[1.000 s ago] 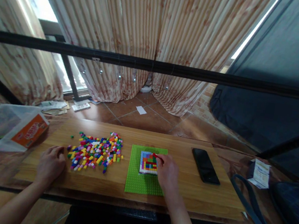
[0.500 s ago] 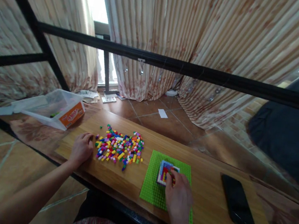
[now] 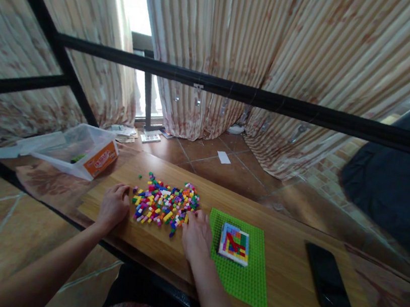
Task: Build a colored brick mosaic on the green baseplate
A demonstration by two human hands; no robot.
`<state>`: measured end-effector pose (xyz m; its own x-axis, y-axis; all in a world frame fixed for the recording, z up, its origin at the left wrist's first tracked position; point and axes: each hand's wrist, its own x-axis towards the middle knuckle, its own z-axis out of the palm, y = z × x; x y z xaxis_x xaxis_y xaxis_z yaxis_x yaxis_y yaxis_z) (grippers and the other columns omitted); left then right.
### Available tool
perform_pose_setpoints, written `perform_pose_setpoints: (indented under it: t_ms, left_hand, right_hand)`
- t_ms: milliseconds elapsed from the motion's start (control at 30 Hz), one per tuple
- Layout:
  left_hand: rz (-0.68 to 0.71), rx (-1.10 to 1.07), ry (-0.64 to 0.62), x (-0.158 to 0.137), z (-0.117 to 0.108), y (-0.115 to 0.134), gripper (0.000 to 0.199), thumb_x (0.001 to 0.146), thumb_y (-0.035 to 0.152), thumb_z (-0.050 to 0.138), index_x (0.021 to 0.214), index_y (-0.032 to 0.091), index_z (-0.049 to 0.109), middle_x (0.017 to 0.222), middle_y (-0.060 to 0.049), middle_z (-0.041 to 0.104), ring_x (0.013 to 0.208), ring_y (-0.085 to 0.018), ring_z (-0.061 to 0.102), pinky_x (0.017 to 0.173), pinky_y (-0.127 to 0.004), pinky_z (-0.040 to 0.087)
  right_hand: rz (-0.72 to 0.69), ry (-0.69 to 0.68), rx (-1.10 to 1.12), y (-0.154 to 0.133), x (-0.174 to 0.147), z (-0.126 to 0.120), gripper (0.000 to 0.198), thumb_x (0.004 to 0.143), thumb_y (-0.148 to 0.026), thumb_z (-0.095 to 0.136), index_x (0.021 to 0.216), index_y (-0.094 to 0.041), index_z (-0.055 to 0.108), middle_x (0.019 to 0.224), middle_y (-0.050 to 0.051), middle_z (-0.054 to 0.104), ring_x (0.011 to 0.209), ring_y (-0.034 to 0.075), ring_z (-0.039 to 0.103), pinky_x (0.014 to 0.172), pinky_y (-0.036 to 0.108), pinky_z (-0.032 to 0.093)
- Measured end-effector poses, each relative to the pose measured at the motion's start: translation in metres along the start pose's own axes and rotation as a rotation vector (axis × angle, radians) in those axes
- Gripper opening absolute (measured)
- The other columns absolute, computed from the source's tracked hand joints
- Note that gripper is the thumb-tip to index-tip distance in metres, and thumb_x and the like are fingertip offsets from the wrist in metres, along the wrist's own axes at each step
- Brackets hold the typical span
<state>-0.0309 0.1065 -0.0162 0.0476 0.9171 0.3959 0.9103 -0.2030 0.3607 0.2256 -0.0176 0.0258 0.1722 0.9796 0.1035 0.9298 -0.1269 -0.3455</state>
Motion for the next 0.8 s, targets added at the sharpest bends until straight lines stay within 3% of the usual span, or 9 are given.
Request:
perform_pose_setpoints:
  t_ms: [233, 333, 433, 533, 633, 700, 800]
  left_hand:
    - [0.028, 0.016, 0.006, 0.002, 0.0, -0.001, 0.035, 0.082, 0.017, 0.041, 0.105, 0.011, 0.066, 0.112, -0.016, 0.065, 0.108, -0.028, 0.056, 0.099, -0.04, 0.044]
    - [0.045, 0.034, 0.007, 0.003, 0.0, -0.003, 0.035, 0.082, 0.018, 0.041, 0.105, 0.011, 0.066, 0.112, -0.016, 0.065, 0.108, -0.028, 0.057, 0.099, -0.04, 0.044]
    - [0.057, 0.062, -0.003, 0.005, 0.001, -0.005, 0.036, 0.082, 0.019, 0.041, 0.106, 0.008, 0.066, 0.112, -0.017, 0.066, 0.109, -0.029, 0.057, 0.101, -0.039, 0.043]
    - [0.066, 0.084, -0.012, 0.006, 0.002, -0.006, 0.038, 0.082, 0.019, 0.04, 0.107, 0.007, 0.066, 0.113, -0.018, 0.065, 0.111, -0.029, 0.057, 0.102, -0.04, 0.042]
    - [0.052, 0.099, -0.015, 0.006, 0.002, -0.006, 0.037, 0.083, 0.02, 0.04, 0.107, 0.009, 0.066, 0.115, -0.017, 0.065, 0.111, -0.029, 0.057, 0.102, -0.04, 0.043]
    - [0.044, 0.101, -0.018, 0.006, 0.001, -0.005, 0.038, 0.083, 0.021, 0.04, 0.108, 0.01, 0.065, 0.116, -0.016, 0.065, 0.111, -0.029, 0.057, 0.102, -0.039, 0.043]
    - [0.052, 0.105, -0.023, 0.006, 0.0, -0.004, 0.039, 0.083, 0.021, 0.039, 0.109, 0.009, 0.065, 0.116, -0.017, 0.065, 0.112, -0.029, 0.057, 0.102, -0.039, 0.042]
  right_hand:
    - [0.015, 0.031, 0.063, -0.002, 0.002, -0.003, 0.02, 0.084, -0.023, 0.062, 0.104, -0.024, 0.067, 0.113, 0.009, 0.061, 0.108, 0.025, 0.054, 0.089, 0.034, 0.044]
    - [0.047, 0.12, 0.296, -0.005, -0.007, -0.008, 0.022, 0.085, -0.025, 0.059, 0.107, -0.021, 0.064, 0.108, 0.009, 0.064, 0.103, 0.024, 0.058, 0.089, 0.037, 0.046]
    - [0.141, 0.202, 0.687, 0.003, -0.02, -0.018, 0.026, 0.084, -0.029, 0.058, 0.108, -0.02, 0.061, 0.098, 0.006, 0.068, 0.088, 0.02, 0.063, 0.081, 0.035, 0.05]
    - [0.224, 0.276, 0.982, 0.029, -0.036, -0.032, 0.03, 0.076, -0.031, 0.066, 0.104, -0.02, 0.064, 0.086, 0.002, 0.069, 0.077, 0.017, 0.064, 0.073, 0.031, 0.051]
    - [0.35, 0.363, 1.077, 0.072, -0.049, -0.047, 0.036, 0.068, -0.037, 0.073, 0.1, -0.02, 0.069, 0.084, 0.002, 0.07, 0.072, 0.017, 0.063, 0.066, 0.031, 0.051]
    - [0.437, 0.448, 1.066, 0.103, -0.054, -0.055, 0.038, 0.064, -0.042, 0.075, 0.094, -0.019, 0.072, 0.083, 0.003, 0.071, 0.071, 0.018, 0.064, 0.066, 0.033, 0.052]
    - [0.426, 0.463, 0.84, 0.141, -0.053, -0.06, 0.037, 0.066, -0.045, 0.071, 0.09, -0.018, 0.074, 0.079, 0.005, 0.071, 0.07, 0.019, 0.063, 0.068, 0.035, 0.052]
